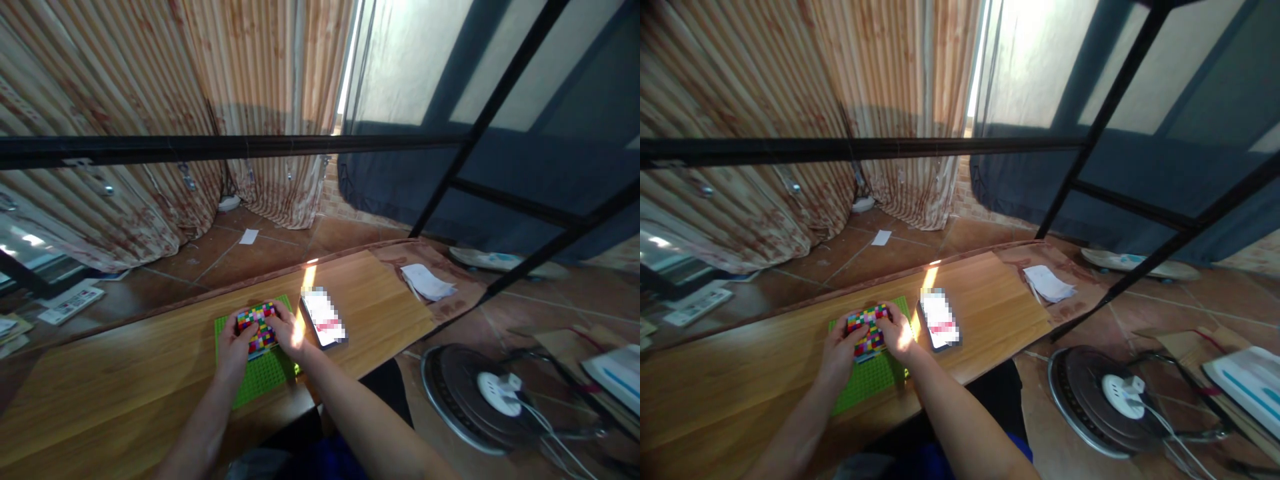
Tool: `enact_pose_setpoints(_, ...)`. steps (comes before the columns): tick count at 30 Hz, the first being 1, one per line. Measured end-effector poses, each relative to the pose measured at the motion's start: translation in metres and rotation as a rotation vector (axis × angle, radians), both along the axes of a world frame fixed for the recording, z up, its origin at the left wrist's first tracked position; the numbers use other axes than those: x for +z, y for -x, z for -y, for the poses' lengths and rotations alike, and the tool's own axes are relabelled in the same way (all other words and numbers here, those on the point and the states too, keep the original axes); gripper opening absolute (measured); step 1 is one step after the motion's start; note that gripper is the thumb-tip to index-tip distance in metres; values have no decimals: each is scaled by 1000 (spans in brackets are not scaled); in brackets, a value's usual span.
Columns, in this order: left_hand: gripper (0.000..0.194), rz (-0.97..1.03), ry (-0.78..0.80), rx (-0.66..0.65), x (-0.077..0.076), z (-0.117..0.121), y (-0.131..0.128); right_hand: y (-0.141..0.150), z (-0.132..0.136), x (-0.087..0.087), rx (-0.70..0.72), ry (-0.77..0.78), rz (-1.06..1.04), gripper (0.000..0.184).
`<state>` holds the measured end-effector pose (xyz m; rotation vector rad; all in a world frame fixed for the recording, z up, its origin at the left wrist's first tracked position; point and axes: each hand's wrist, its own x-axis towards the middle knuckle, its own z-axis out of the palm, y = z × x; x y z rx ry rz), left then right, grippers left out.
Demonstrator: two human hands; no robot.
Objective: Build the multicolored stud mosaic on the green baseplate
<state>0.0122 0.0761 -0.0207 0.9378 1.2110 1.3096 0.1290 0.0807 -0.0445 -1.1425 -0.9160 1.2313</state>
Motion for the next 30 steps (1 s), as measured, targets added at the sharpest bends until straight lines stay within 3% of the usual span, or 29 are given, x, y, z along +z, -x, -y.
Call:
enact_pose_setpoints(5, 63, -30, -6, -36, -3, 12, 8, -5, 1, -3, 70, -2, -17, 39)
enact_pose_setpoints(12, 89, -32, -29, -204, -7, 25, 19, -17, 7, 3, 210, 1, 75, 68)
enact_pose_setpoints(16, 94, -26, -37, -221, -7, 24, 19, -22, 12, 10, 258, -38, 103, 73)
enact_pose_setpoints(24, 92, -60, -37, -246, -5, 20, 20, -22, 10, 0, 259, -80, 124, 79)
enact_pose_setpoints(30, 92, -128, -66, -212, -13, 19, 19, -19, 12, 3, 240, -69, 181, 81)
